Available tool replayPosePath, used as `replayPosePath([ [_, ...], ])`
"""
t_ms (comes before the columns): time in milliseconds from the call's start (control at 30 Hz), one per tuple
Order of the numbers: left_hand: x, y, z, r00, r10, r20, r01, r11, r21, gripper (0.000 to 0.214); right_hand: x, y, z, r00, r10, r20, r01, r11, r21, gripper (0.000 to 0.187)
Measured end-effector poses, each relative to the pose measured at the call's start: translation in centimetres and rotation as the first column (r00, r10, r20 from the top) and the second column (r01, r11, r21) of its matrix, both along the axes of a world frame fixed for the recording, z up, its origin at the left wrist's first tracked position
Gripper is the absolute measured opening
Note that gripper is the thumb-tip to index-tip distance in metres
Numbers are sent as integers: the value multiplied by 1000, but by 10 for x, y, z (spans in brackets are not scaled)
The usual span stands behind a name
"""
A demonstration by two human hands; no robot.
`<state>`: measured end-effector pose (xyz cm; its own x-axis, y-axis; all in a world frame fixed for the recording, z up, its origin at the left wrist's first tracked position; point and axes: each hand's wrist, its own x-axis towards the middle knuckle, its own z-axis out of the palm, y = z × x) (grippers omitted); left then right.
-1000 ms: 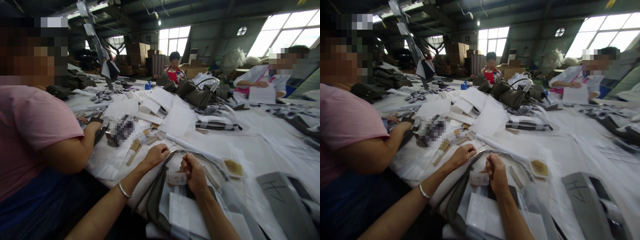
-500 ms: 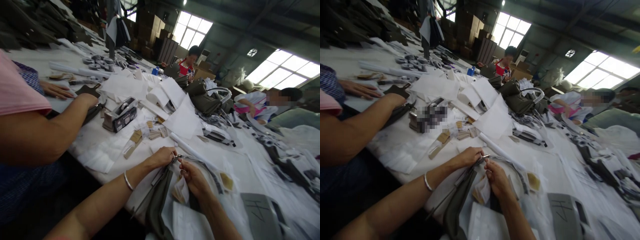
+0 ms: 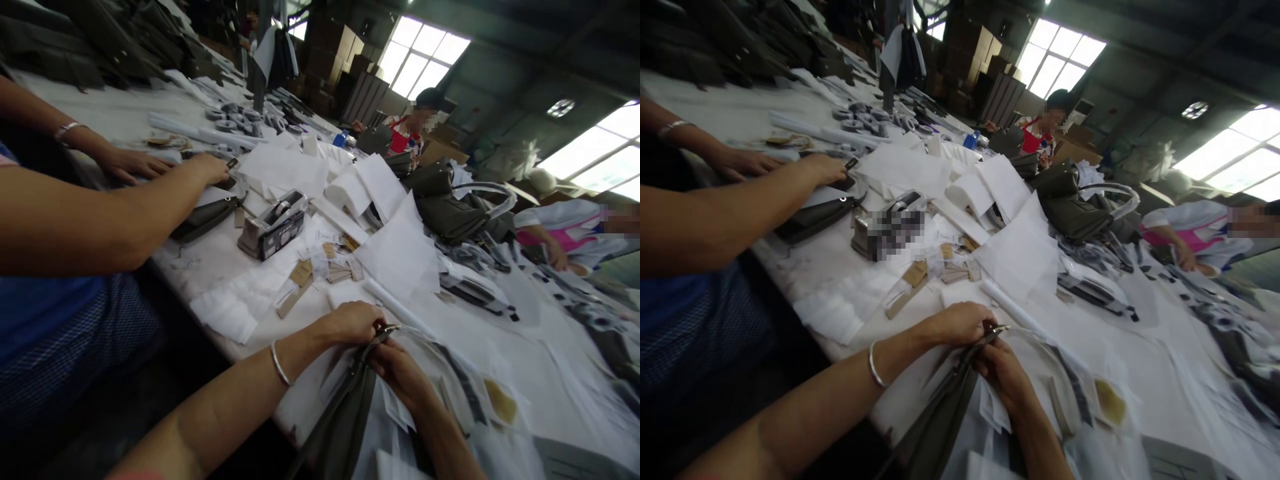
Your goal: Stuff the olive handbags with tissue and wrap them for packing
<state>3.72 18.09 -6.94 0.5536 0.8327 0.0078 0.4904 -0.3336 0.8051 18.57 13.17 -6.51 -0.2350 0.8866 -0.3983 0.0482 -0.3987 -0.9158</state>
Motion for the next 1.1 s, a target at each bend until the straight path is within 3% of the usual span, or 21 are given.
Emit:
replayPosePath([
  [133,-7,-2,6,984,20,-180,-9,998,59,25,1,-1,1,998,-1,-64,-6,994,-108,22],
  [333,-5,-2,4,963,56,-263,-18,989,146,20,1,-1,-1,999,20,-42,-22,998,-62,17],
  [467,-4,-2,4,953,92,-288,-39,982,185,29,2,0,-2,999,30,-29,-32,997,-67,18],
  [600,-5,-1,1,933,112,-343,-47,981,190,27,7,2,-2,999,49,-19,-50,996,-68,30],
  [700,-11,-1,1,926,98,-364,-47,988,146,27,15,2,-4,999,-30,12,30,1000,-9,42],
  [833,-23,2,7,942,63,-329,-35,995,92,26,26,3,-9,983,-182,-1,182,983,1,48],
  [933,-31,6,14,966,-56,-252,56,998,-6,21,29,2,-10,967,-248,-60,244,968,-66,45],
  [1000,-33,7,18,985,-130,-112,118,987,-105,19,28,1,-7,965,-255,-66,249,964,-89,43],
  [1100,-34,7,23,978,-145,148,179,951,-252,20,22,-2,1,974,-220,-52,216,974,-73,38],
])
